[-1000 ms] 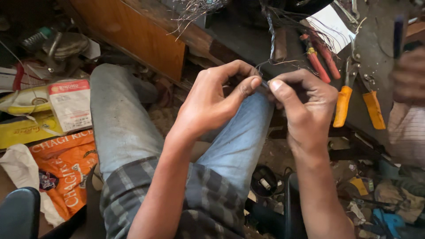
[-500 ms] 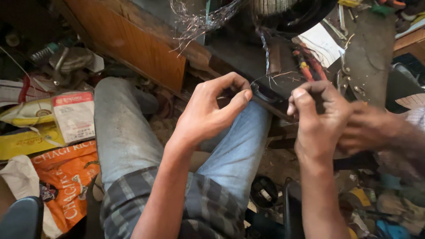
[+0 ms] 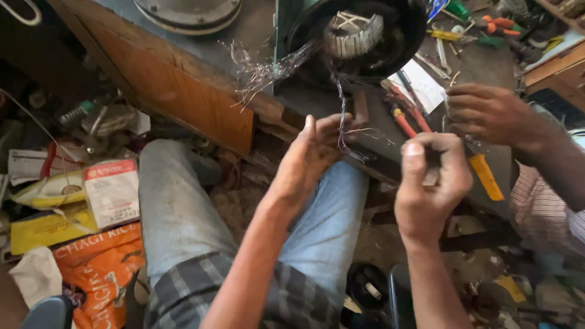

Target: The person twists and bundles copper wires from a motor stator, then uses pliers to pull and adjust wires inside the stator. The person handles the stator and wires repeatedly, organizing and securing the wire ends.

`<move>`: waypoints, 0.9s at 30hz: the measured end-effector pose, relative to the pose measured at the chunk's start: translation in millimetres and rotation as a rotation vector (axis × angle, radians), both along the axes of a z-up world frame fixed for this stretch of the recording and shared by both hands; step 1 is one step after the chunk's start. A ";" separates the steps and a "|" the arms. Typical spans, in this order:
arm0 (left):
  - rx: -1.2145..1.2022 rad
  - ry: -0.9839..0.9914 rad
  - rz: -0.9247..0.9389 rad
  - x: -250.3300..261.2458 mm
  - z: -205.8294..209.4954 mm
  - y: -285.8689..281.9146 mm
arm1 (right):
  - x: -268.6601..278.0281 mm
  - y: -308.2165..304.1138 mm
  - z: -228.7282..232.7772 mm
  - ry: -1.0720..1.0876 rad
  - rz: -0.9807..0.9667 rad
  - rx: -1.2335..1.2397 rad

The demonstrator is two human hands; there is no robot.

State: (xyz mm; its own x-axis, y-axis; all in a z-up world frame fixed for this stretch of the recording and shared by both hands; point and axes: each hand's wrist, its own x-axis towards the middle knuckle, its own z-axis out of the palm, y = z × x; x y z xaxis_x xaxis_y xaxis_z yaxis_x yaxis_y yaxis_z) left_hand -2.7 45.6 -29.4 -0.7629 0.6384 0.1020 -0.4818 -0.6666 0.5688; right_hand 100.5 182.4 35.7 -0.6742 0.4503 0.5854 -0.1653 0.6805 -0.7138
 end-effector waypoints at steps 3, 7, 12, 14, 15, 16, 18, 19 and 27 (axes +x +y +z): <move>0.066 -0.131 -0.052 11.8 4.6 21.5 | -1.7 -3.8 4.8 -0.040 -0.033 0.145; -0.100 0.002 0.065 21.3 2.2 29.5 | -4.3 -4.8 10.3 0.031 0.035 0.247; -0.658 0.366 0.382 26.6 -6.6 23.6 | -11.4 0.6 17.3 -0.007 0.031 0.300; -0.875 0.531 0.519 29.6 -6.5 22.7 | -25.2 3.7 23.1 -0.034 0.090 0.407; -0.899 0.613 0.566 31.2 -5.4 23.1 | -37.0 3.8 24.8 -0.041 0.112 0.505; -0.928 0.693 0.603 35.4 -5.5 22.0 | -47.1 0.7 23.0 -0.056 0.131 0.596; -0.896 0.811 0.584 37.5 -4.7 21.4 | -67.5 -7.7 14.8 -0.113 0.057 0.774; -0.877 0.870 0.574 36.2 -3.3 20.9 | -75.7 -10.5 10.4 -0.141 0.019 0.864; -1.095 1.118 0.317 -8.6 19.6 -21.4 | -86.8 10.1 1.4 -0.377 0.228 0.375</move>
